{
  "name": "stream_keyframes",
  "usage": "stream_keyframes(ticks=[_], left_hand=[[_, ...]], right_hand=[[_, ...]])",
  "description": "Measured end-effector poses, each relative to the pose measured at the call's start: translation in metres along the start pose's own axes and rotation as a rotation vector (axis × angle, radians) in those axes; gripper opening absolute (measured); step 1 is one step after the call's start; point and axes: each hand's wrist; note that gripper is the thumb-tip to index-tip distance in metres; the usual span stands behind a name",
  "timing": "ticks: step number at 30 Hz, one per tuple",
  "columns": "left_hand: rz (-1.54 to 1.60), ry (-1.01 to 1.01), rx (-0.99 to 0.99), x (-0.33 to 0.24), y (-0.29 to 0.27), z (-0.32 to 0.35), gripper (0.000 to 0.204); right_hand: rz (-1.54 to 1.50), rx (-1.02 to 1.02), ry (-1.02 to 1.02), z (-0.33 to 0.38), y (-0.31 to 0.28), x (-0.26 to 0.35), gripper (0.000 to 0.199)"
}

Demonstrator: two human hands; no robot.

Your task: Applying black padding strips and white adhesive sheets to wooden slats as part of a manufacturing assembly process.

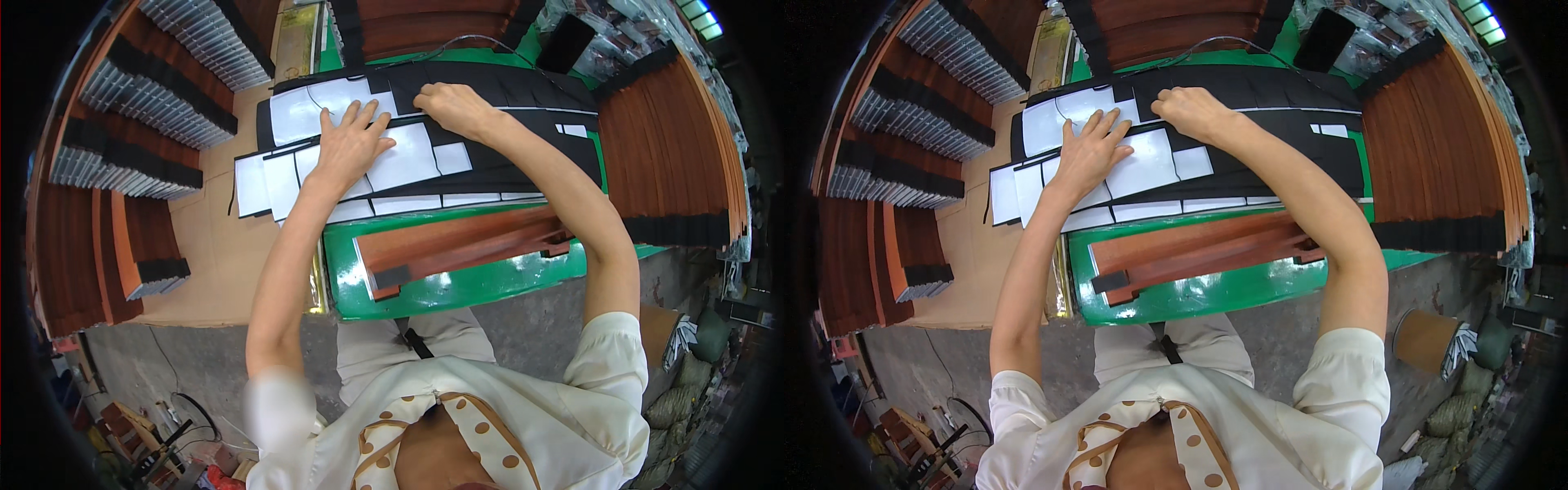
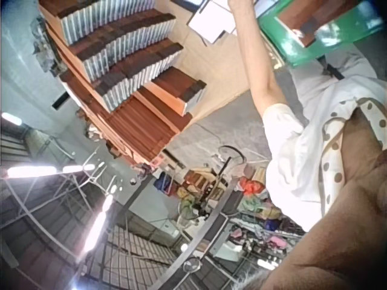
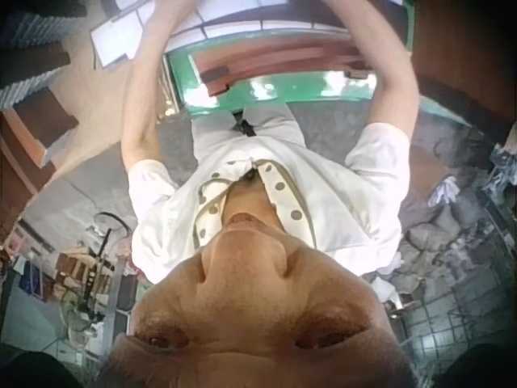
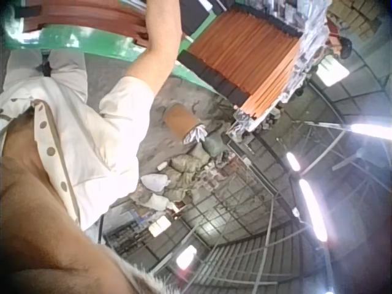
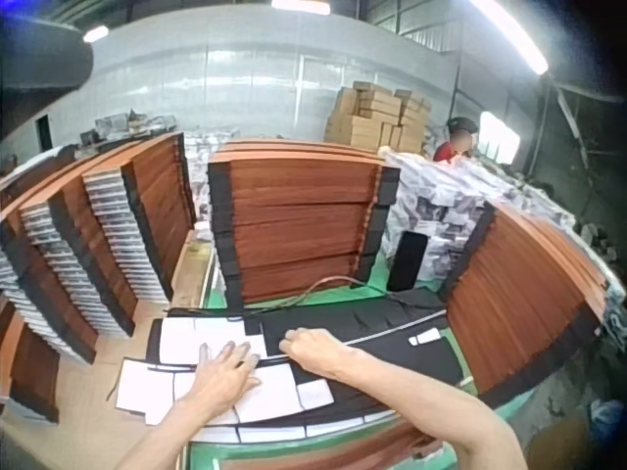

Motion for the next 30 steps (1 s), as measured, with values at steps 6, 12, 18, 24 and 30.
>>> stream_keyframes(ticks=[6, 12, 18, 24, 30], left_hand=[[-0.044, -0.124, 0.035, 0.004, 0.014, -0.003, 0.050], [-0.020, -0.139, 0.038, 0.001, 0.020, -0.005, 0.050], [-0.042, -0.141, 0.002, 0.009, 0.019, 0.003, 0.049], [0.111, 0.160, -0.125, -0.021, -0.003, -0.004, 0.039], [0.341, 0.275, -0.021, -0.034, -0.002, 0.011, 0.027]], right_hand=[[-0.044, -0.187, -0.070, -0.032, 0.024, 0.002, 0.017], [0.040, -0.205, -0.115, -0.050, 0.043, -0.006, 0.015], [-0.261, -0.159, -0.054, -0.019, -0.003, 0.004, 0.011], [-0.205, -0.054, -0.061, 0.049, -0.013, 0.001, 0.014], [-0.026, -0.042, -0.254, 0.056, -0.003, 0.008, 0.009]])
Point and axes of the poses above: each hand's wrist, its own z-axis away from the middle knuckle, its own y-axis out of the palm, x = y × z, and after that the axes turned 11 degrees about -x, right-handed
